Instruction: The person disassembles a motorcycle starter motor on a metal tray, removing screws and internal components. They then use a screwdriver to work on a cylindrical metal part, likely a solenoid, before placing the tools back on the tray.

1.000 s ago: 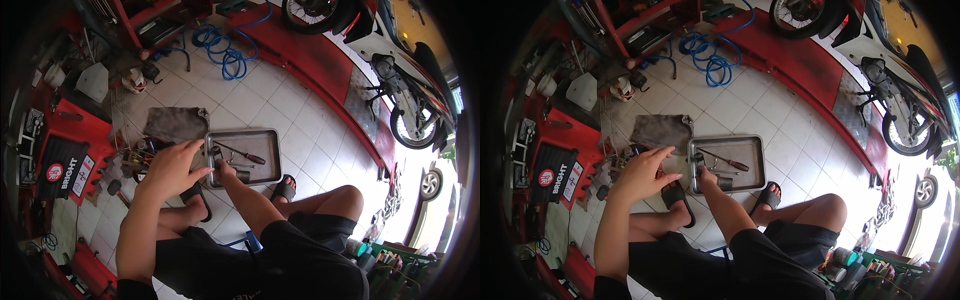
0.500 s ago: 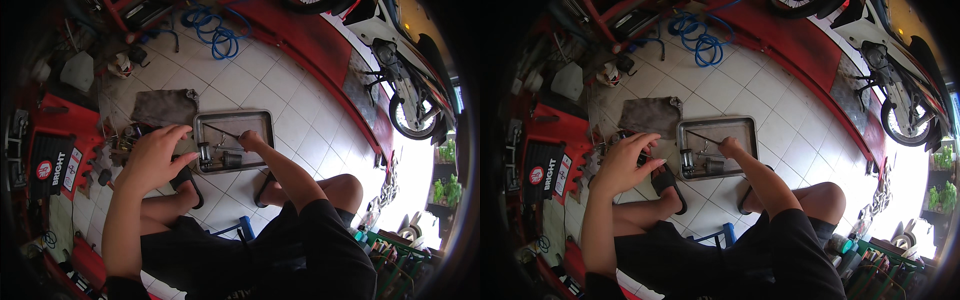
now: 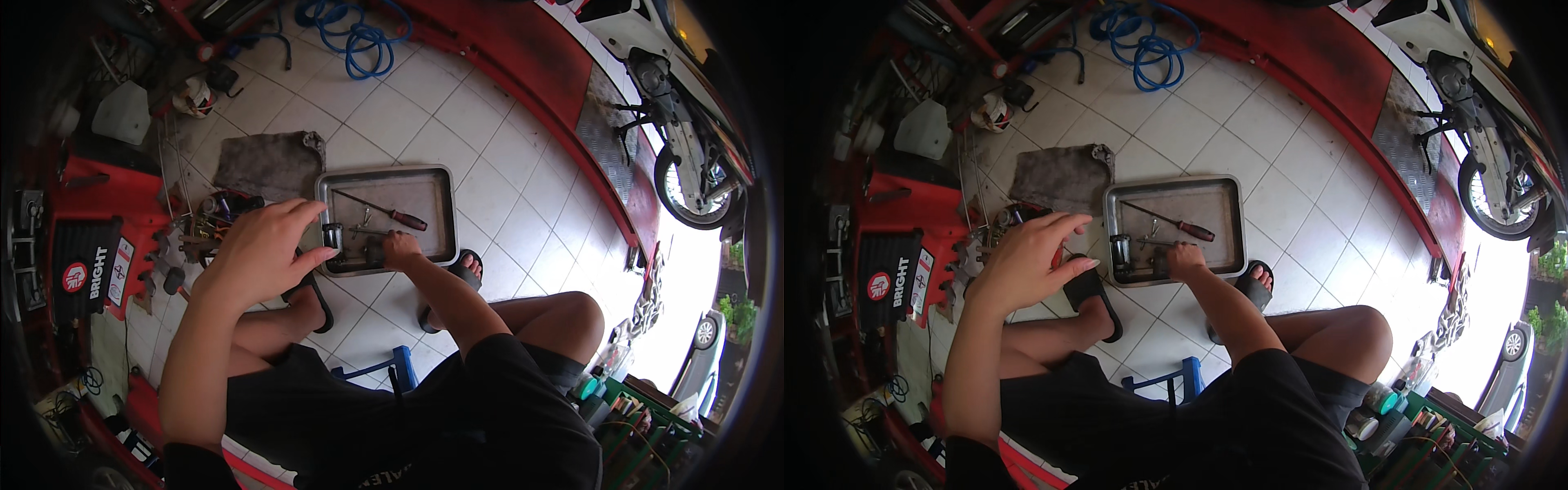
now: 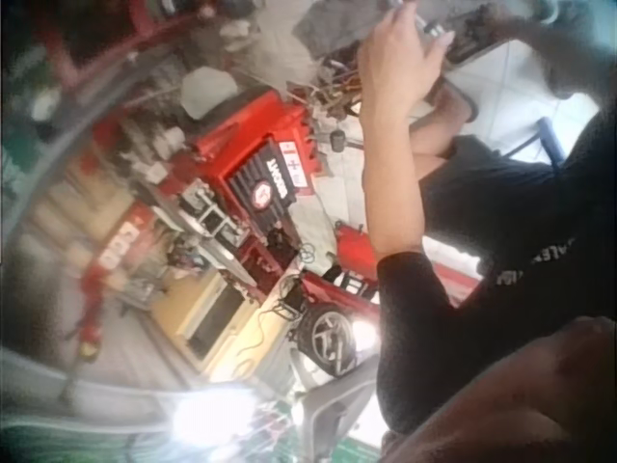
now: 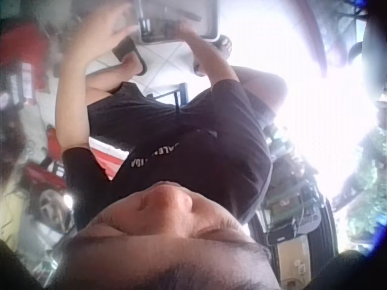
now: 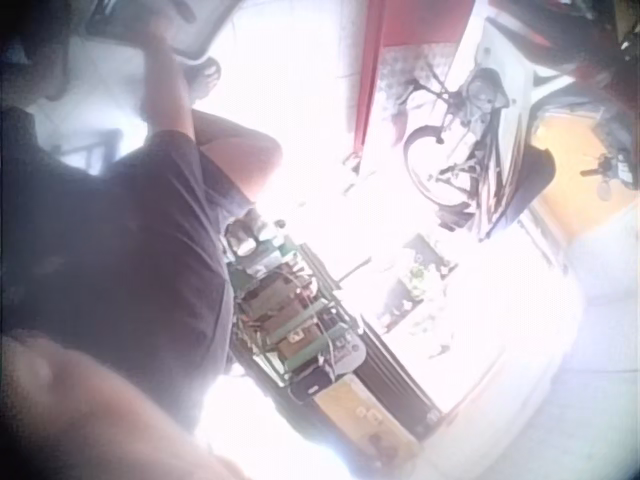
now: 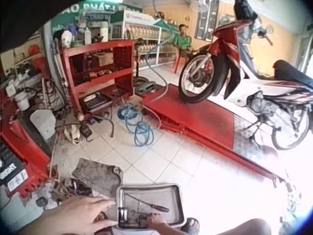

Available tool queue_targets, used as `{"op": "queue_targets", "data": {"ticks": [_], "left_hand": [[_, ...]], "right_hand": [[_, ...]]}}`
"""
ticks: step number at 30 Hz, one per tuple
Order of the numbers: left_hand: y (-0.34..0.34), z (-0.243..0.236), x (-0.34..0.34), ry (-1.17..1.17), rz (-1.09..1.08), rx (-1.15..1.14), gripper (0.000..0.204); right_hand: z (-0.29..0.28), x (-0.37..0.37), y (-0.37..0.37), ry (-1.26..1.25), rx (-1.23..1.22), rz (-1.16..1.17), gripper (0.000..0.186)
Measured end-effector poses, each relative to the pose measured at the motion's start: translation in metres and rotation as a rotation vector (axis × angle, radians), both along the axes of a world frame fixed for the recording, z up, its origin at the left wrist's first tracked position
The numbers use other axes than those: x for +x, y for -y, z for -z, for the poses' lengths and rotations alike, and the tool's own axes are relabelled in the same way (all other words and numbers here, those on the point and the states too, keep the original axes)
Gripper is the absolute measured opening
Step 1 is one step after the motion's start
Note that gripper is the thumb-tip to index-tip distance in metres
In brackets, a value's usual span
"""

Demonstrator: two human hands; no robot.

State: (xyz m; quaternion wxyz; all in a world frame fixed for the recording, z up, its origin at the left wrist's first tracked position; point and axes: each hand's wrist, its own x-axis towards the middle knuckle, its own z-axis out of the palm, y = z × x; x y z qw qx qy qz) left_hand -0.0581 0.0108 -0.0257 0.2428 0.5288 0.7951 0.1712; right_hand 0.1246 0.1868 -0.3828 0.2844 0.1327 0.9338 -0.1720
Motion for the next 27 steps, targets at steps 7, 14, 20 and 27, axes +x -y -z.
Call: {"op": "queue_targets", "data": {"ticks": [7,14,20,27], "left_hand": [[-0.008,0.004,0.000,-0.011,0.033,0.029,0.054],[-0.009,0.002,-0.007,-0.036,0.041,0.053,0.048],[-0.009,0.008,-0.014,0.052,-0.011,-0.022,0.049],[-0.025,-0.017,0.013,0.381,0.245,0.272,0.068]], "right_hand": [[0.011,0.004,-0.010,0.030,0.014,-0.035,0.036],[-0.028,0.006,-0.059,0.355,-0.845,0.373,0.040],[-0.124,0.014,-0.069,0.369,-1.647,0.685,0.037],[-0.277,0.024,-0.054,0.164,-1.459,0.393,0.046]]}}
